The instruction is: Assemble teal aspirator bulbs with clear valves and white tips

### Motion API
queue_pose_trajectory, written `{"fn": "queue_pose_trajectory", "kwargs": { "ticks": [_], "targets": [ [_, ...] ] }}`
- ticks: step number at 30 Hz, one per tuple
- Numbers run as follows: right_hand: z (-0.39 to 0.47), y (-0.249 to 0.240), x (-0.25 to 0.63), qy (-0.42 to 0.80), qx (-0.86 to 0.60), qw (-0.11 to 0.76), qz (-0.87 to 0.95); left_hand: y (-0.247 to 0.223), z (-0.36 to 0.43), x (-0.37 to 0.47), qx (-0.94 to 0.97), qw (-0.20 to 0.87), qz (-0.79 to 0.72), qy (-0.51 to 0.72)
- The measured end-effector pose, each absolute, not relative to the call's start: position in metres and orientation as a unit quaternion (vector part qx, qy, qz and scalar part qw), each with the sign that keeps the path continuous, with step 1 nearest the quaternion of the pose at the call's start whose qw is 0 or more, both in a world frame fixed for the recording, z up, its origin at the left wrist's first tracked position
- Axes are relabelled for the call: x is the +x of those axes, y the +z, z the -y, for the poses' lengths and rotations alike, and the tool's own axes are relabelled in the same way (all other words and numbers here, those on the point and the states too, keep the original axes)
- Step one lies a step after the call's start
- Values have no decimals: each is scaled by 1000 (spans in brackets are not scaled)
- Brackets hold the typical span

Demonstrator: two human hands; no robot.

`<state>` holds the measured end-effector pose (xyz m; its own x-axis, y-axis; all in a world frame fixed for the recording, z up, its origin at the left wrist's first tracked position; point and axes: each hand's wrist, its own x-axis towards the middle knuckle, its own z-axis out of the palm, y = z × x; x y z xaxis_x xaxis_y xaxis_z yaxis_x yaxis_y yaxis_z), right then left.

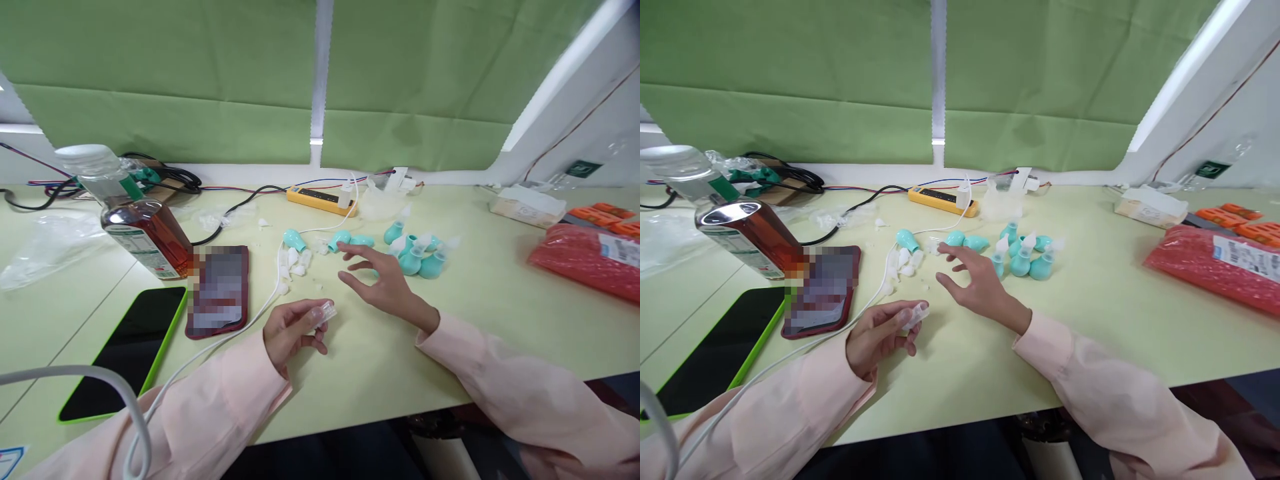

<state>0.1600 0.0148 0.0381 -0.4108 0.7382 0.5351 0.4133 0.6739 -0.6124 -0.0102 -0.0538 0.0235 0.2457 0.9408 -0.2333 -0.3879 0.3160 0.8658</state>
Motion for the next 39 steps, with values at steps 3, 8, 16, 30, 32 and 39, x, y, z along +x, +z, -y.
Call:
{"fn": "queue_pose_trajectory", "kwargs": {
  "ticks": [3, 8, 16, 30, 32, 39],
  "targets": [
    [-29, 30, 154, 64, -340, 313, 884, 21, 55, -8, 359, 705, -394, 467],
    [-48, 33, 134, -51, -332, 184, 924, 20, 50, -12, 352, 711, -394, 464],
    [-89, 40, 83, -21, -400, 182, 898, 20, 43, -16, 334, 733, -394, 442],
    [-57, 73, 97, 124, -350, 363, 855, 24, 52, -9, 385, 672, -401, 489],
    [-31, 79, 117, 210, -327, 383, 838, 24, 53, -9, 425, 613, -421, 516],
    [20, 56, 170, 515, -253, 416, 705, 24, 55, -14, 497, 514, -465, 522]
  ]
}}
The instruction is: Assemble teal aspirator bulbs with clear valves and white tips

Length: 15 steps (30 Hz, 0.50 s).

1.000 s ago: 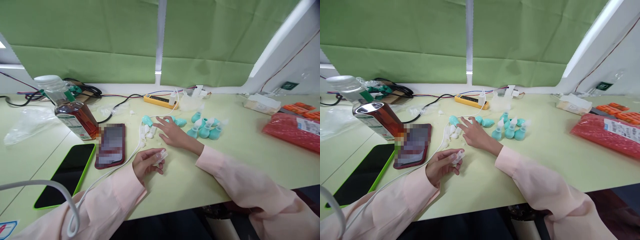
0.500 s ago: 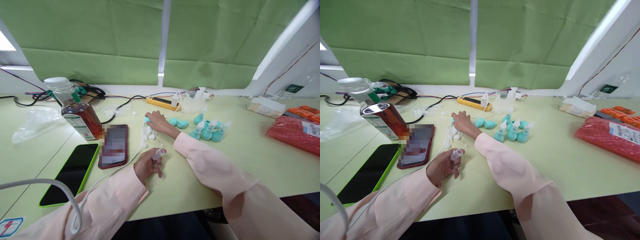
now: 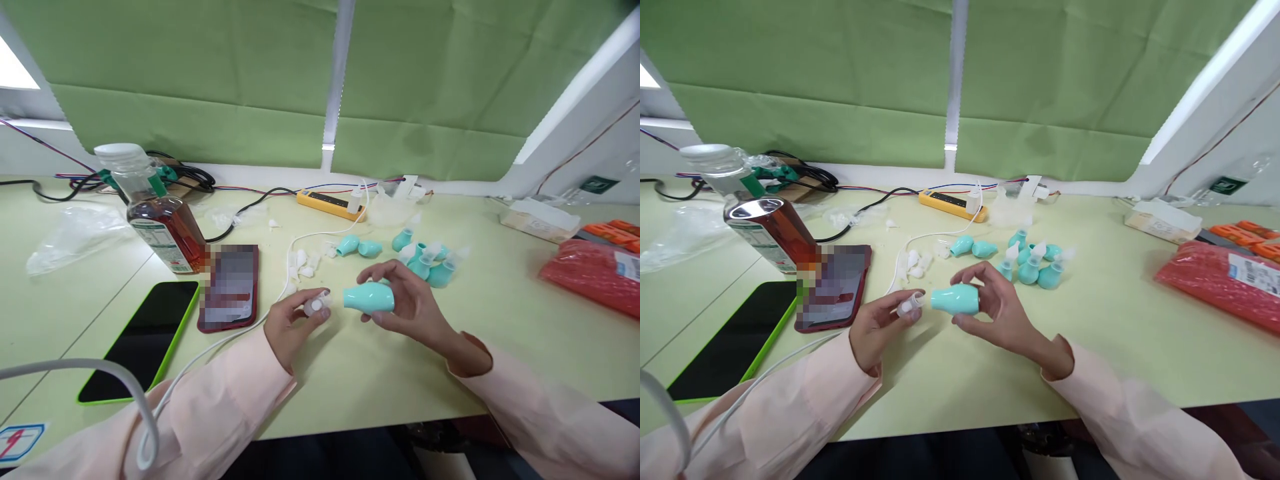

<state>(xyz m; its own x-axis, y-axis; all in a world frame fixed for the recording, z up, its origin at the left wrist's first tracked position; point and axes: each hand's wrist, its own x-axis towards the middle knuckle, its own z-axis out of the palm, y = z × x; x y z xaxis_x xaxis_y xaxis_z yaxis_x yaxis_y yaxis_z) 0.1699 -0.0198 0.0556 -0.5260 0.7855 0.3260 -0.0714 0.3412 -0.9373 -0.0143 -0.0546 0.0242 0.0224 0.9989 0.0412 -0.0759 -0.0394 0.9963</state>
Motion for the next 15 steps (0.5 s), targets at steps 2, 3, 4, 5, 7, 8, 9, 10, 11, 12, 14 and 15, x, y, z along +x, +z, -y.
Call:
{"fn": "queue_pose_trajectory", "kwargs": {
  "ticks": [2, 3, 4, 5, 7, 8, 9, 10, 11, 12, 14, 15],
  "targets": [
    [20, 44, 170, 592, -233, 403, 658, 28, 56, -13, 470, 525, -466, 535],
    [19, 39, 169, 620, -229, 394, 639, 29, 58, -12, 457, 536, -458, 543],
    [19, 35, 166, 642, -229, 384, 622, 31, 59, -10, 443, 550, -448, 548],
    [18, 32, 164, 660, -233, 374, 609, 33, 61, -9, 430, 562, -442, 551],
    [19, 27, 159, 687, -242, 352, 588, 34, 65, -5, 418, 576, -437, 550],
    [20, 25, 157, 699, -244, 340, 580, 34, 66, -4, 418, 578, -435, 549],
    [21, 24, 156, 712, -244, 326, 572, 33, 67, -2, 418, 580, -431, 551],
    [23, 23, 156, 725, -242, 311, 565, 32, 69, -1, 415, 582, -425, 555],
    [25, 22, 155, 740, -236, 294, 557, 30, 69, 0, 412, 587, -416, 560],
    [27, 21, 154, 756, -229, 275, 548, 29, 70, 1, 408, 593, -406, 563],
    [30, 20, 152, 780, -213, 250, 532, 28, 71, 3, 407, 610, -387, 559],
    [32, 19, 150, 786, -206, 249, 528, 29, 71, 3, 409, 618, -378, 555]
  ]
}}
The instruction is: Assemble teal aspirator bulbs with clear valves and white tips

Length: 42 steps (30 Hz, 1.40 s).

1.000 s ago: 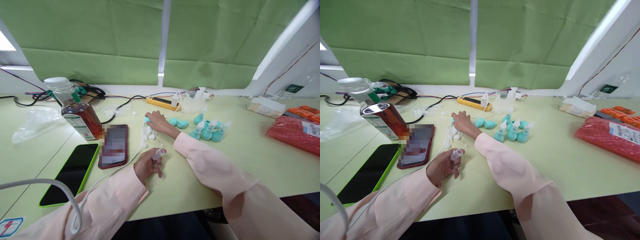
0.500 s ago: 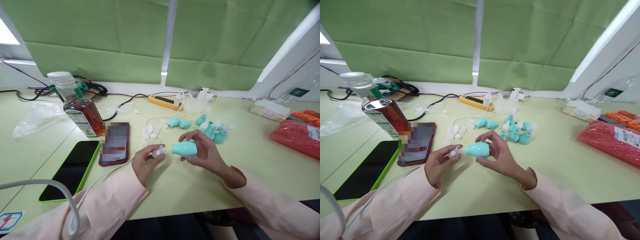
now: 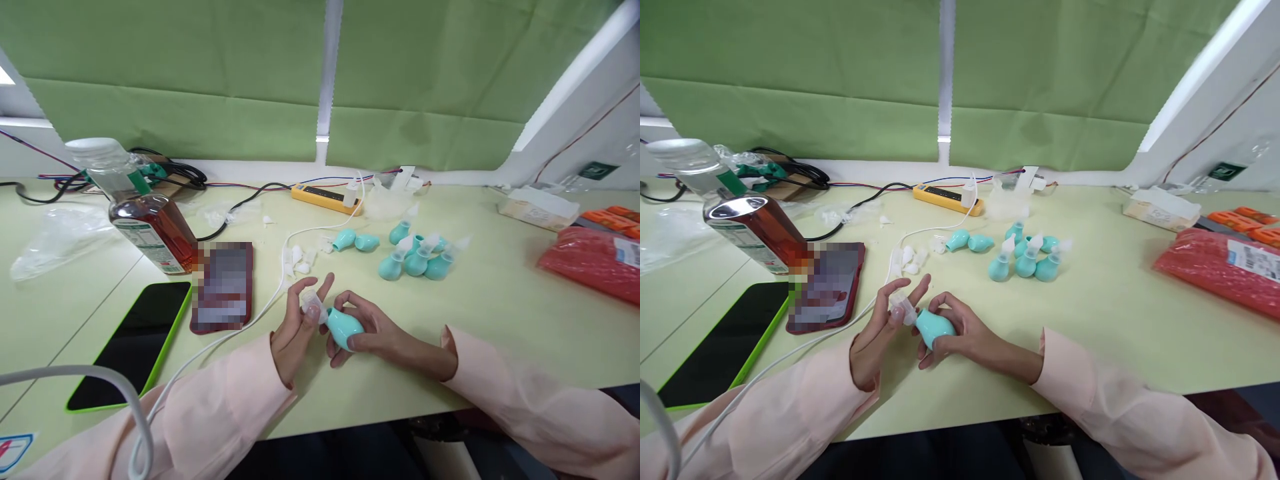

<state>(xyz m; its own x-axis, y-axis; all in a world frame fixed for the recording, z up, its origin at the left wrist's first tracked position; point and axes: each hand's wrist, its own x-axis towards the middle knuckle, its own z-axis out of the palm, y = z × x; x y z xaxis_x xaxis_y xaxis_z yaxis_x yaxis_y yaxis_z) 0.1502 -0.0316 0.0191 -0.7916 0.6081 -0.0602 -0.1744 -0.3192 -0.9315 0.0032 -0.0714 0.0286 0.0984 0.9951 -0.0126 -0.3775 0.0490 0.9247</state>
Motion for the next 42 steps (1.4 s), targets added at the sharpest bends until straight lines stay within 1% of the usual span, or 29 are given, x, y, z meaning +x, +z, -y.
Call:
{"fn": "queue_pose_trajectory", "kwargs": {
  "ticks": [4, 14, 18, 20, 23, 27, 29, 31, 35, 42],
  "targets": [
    [36, 21, 143, 782, -197, 269, 527, 31, 72, 4, 416, 633, -363, 542],
    [43, 27, 138, 784, -222, 241, 528, 29, 76, 8, 394, 622, -372, 565],
    [45, 26, 138, 767, -233, 268, 535, 32, 76, 8, 405, 614, -390, 554],
    [45, 26, 137, 753, -248, 292, 535, 32, 73, 6, 417, 585, -410, 562],
    [44, 27, 140, 716, -278, 323, 553, 30, 66, -1, 463, 497, -466, 567],
    [44, 31, 146, 629, -320, 313, 636, 23, 59, -10, 578, 401, -527, 477],
    [45, 35, 149, 547, -352, 301, 697, 21, 57, -13, 625, 370, -537, 430],
    [47, 38, 151, 447, -370, 289, 761, 20, 56, -14, 648, 346, -542, 409],
    [49, 37, 151, 303, -343, 260, 850, 18, 56, -13, 624, 343, -554, 431],
    [46, 23, 147, 96, -261, 275, 920, 12, 59, -9, 563, 364, -576, 468]
  ]
}}
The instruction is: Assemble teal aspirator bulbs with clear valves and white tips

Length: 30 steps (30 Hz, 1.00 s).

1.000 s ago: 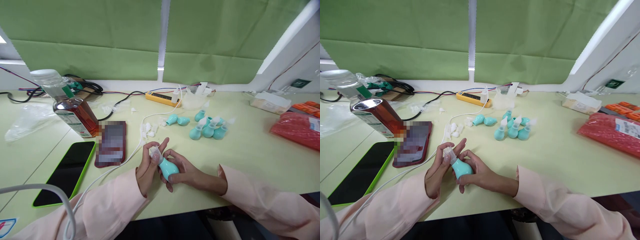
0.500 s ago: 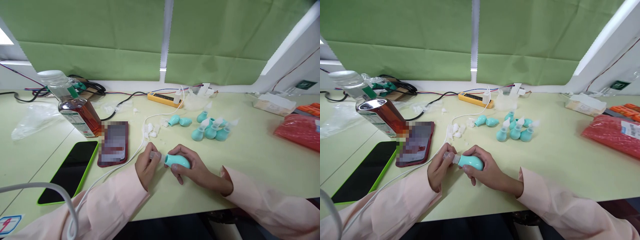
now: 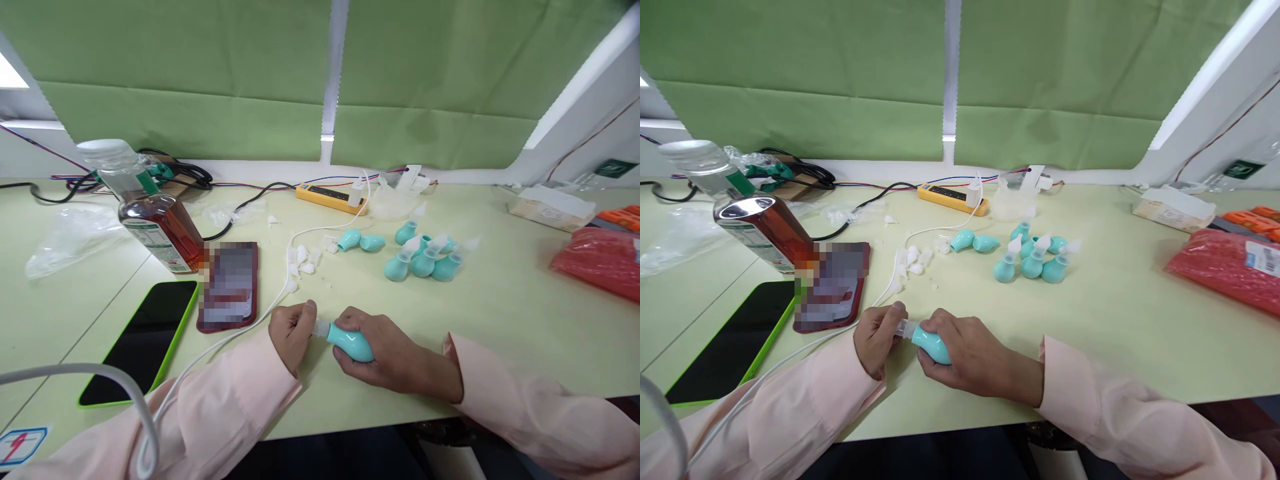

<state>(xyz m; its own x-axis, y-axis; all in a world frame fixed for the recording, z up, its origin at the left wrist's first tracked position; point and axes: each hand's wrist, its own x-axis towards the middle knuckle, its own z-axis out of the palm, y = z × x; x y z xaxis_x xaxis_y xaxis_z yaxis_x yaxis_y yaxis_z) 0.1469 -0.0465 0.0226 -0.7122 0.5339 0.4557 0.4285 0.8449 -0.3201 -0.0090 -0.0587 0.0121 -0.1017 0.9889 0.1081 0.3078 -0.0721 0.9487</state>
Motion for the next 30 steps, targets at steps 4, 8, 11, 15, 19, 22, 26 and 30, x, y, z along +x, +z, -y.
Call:
{"fn": "queue_pose_trajectory", "kwargs": {
  "ticks": [4, 8, 11, 15, 19, 22, 26, 30],
  "targets": [
    [45, 23, 147, 65, -248, 240, 936, 16, 59, -8, 576, 345, -585, 454],
    [44, 23, 149, 14, -233, 230, 945, 19, 61, -7, 595, 319, -590, 443],
    [45, 20, 148, -34, -223, 226, 948, 18, 63, -6, 594, 296, -589, 461],
    [49, 17, 144, 66, -238, 249, 937, 17, 66, -7, 621, 255, -570, 473],
    [52, 24, 140, 249, -308, 261, 880, 17, 69, -7, 617, 259, -555, 494],
    [52, 33, 139, 375, -327, 247, 832, 17, 71, -6, 597, 271, -553, 514],
    [51, 42, 137, 525, -310, 240, 756, 16, 70, -7, 596, 278, -542, 524],
    [47, 46, 136, 657, -286, 191, 670, 16, 67, -10, 619, 265, -529, 517]
  ]
}}
